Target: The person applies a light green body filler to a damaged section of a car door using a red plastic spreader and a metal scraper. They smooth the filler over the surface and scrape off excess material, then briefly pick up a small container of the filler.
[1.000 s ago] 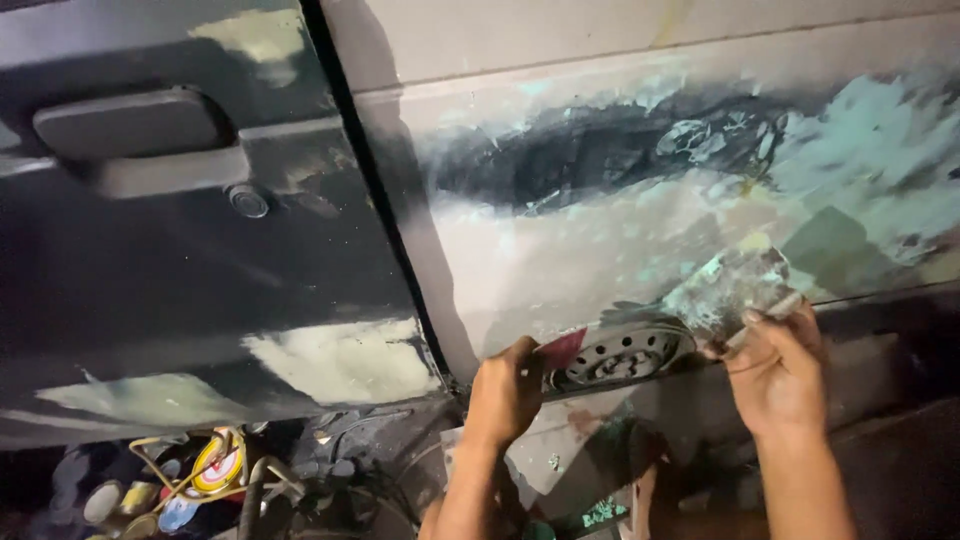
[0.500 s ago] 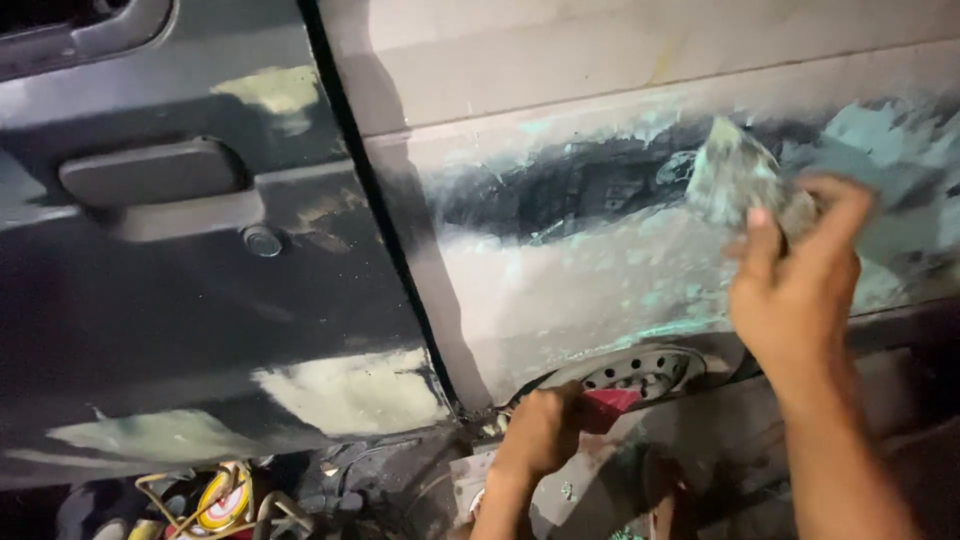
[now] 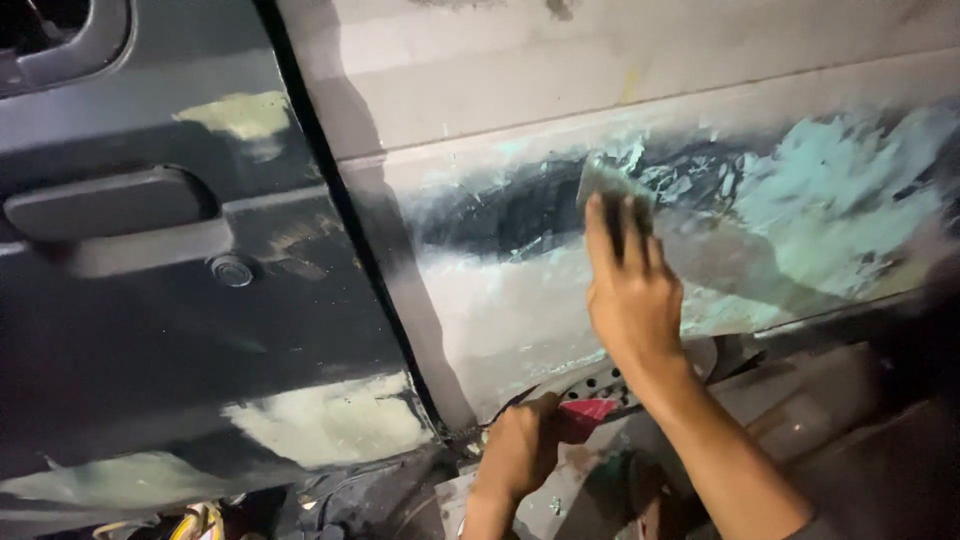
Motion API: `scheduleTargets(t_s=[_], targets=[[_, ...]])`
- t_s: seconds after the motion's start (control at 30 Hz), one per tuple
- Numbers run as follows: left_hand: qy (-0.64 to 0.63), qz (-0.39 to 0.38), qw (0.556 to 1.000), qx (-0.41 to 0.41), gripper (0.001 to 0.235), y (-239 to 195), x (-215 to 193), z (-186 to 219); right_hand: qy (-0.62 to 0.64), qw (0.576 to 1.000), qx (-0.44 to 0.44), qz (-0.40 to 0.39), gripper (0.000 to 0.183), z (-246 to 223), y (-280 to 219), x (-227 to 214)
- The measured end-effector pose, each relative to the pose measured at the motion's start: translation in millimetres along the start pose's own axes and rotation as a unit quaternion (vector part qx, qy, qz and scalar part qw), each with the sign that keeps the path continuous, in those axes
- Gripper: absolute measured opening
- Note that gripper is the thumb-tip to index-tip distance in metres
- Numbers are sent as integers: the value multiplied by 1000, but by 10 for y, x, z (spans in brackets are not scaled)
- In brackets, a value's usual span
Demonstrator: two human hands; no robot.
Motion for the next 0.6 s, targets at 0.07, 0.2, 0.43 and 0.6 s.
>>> scheduleTargets(t_s=[0.07, 0.2, 0.43, 0.6], targets=[[34, 4, 999, -6, 12, 62, 94, -105, 13, 1000, -12, -14, 73, -3, -113, 121], [36, 7, 999, 3, 19, 69, 185, -115, -25, 997, -48, -46, 58, -81, -375, 302], [41, -20, 999, -7, 23, 88, 378, -144, 49, 986, -108, -120, 73, 197, -593, 258], [36, 3, 999, 38, 12, -2, 250, -35, 262, 925, 77, -265, 84, 1067, -311, 7]])
Point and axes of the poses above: each hand's wrist, its own y-axis towards the middle knuckle, its own x-axis out of the palm, z = x × y, the point moved 9 cm from there along y, towards the middle knuckle, and after that the axes turned 14 degrees about -z, right-handed, at the moved point
